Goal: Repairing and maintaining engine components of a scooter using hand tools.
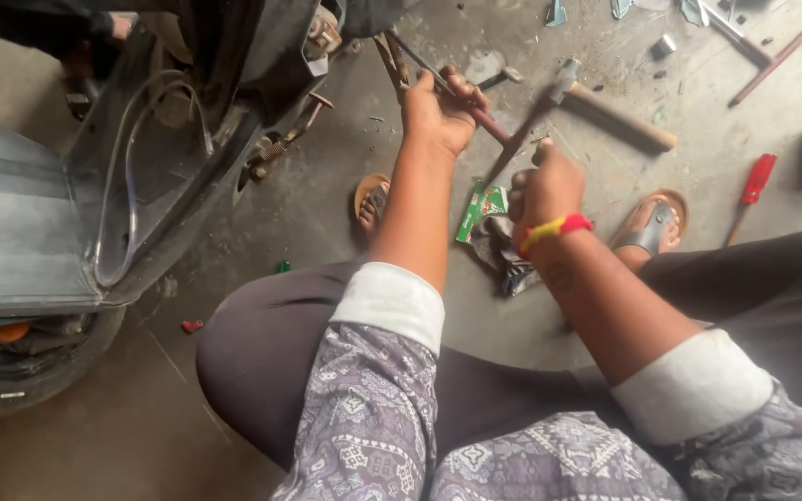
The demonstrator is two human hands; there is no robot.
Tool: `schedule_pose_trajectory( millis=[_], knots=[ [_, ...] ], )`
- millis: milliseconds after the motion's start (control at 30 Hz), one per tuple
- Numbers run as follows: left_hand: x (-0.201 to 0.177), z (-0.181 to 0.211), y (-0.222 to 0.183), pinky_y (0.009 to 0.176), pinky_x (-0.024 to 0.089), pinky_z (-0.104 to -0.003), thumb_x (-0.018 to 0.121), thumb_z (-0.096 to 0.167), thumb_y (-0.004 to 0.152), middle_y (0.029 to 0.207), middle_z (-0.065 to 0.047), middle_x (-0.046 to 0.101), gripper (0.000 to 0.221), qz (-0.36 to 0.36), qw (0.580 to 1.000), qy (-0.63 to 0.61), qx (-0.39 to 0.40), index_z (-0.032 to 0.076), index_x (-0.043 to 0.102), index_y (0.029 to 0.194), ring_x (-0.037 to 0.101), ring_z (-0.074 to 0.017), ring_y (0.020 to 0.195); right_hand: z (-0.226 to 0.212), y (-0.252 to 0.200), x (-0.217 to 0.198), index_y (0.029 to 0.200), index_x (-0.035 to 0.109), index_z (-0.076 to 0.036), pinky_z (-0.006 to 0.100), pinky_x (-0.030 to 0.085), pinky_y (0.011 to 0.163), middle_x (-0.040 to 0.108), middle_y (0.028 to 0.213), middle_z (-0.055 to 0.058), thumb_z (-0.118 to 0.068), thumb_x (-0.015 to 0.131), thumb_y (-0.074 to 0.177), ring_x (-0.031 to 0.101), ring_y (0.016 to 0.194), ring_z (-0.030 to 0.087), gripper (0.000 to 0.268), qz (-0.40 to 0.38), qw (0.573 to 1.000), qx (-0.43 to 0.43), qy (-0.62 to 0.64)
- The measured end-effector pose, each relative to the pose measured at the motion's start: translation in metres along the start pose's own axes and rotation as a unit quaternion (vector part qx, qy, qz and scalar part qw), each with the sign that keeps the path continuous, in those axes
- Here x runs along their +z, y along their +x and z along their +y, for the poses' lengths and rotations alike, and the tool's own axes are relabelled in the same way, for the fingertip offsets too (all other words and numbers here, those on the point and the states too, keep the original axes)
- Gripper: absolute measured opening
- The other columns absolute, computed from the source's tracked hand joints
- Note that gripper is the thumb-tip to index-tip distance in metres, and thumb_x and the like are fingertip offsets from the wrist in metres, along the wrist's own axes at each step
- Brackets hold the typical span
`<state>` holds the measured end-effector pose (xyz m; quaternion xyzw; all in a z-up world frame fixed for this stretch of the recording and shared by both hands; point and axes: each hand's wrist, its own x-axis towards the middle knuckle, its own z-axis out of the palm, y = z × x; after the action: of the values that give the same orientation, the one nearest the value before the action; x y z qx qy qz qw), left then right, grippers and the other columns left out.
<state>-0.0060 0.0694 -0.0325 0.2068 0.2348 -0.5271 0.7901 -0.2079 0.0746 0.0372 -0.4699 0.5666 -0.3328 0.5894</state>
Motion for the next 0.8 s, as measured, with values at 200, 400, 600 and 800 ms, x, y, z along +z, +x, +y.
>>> schedule_pose_trajectory(
  millis=[200, 400, 600, 800],
  knots=[
    [-0.007, 0.005, 0.01, 0.063, 0.044, -0.04, 0.038, 0.042, 0.107, 0.065, -0.007, 0.055, 0.042, -0.007, 1.0, 0.016, 0.024, 0.006, 0.057, 0.096, 0.052, -0.0211, 0.061, 0.008, -0.016, -0.018, 0.128, 0.057, -0.002, 0.037, 0.056, 0.078, 0.065, 0.11, 0.013, -0.006, 0.074, 0.094, 0.066, 0.091, 0.023, 0.039, -0.058, 0.919, -0.344, -0.186],
    [0.0, 0.012, 0.008, 0.06, 0.044, -0.039, 0.036, 0.044, 0.106, 0.065, -0.009, 0.055, 0.045, -0.05, 0.998, 0.015, 0.041, 0.005, 0.058, 0.096, 0.053, -0.0216, 0.06, -0.009, -0.008, -0.012, 0.131, 0.058, -0.006, 0.042, 0.053, 0.083, 0.065, 0.114, 0.012, -0.013, 0.083, 0.091, 0.065, 0.098, 0.03, 0.048, -0.016, 0.794, -0.501, -0.344],
    [-0.006, 0.014, 0.025, 0.067, 0.05, -0.046, 0.039, 0.039, 0.109, 0.071, -0.013, 0.06, 0.04, -0.112, 0.992, 0.031, 0.055, 0.004, 0.054, 0.095, 0.06, -0.0269, 0.068, -0.02, -0.006, -0.015, 0.104, 0.059, -0.01, 0.029, 0.035, 0.043, 0.058, 0.074, 0.004, -0.024, 0.073, 0.095, 0.05, 0.052, 0.013, 0.022, -0.081, 0.977, 0.155, 0.119],
    [0.006, 0.024, 0.004, 0.068, 0.051, -0.045, 0.039, 0.038, 0.105, 0.077, -0.014, 0.064, 0.04, -0.067, 0.996, 0.019, 0.057, 0.003, 0.057, 0.097, 0.062, -0.0286, 0.07, 0.007, -0.008, -0.035, 0.115, 0.055, -0.003, 0.033, 0.057, 0.075, 0.069, 0.095, 0.007, -0.008, 0.07, 0.11, 0.068, 0.08, 0.018, 0.016, -0.104, 0.949, -0.287, -0.083]
  ],
)
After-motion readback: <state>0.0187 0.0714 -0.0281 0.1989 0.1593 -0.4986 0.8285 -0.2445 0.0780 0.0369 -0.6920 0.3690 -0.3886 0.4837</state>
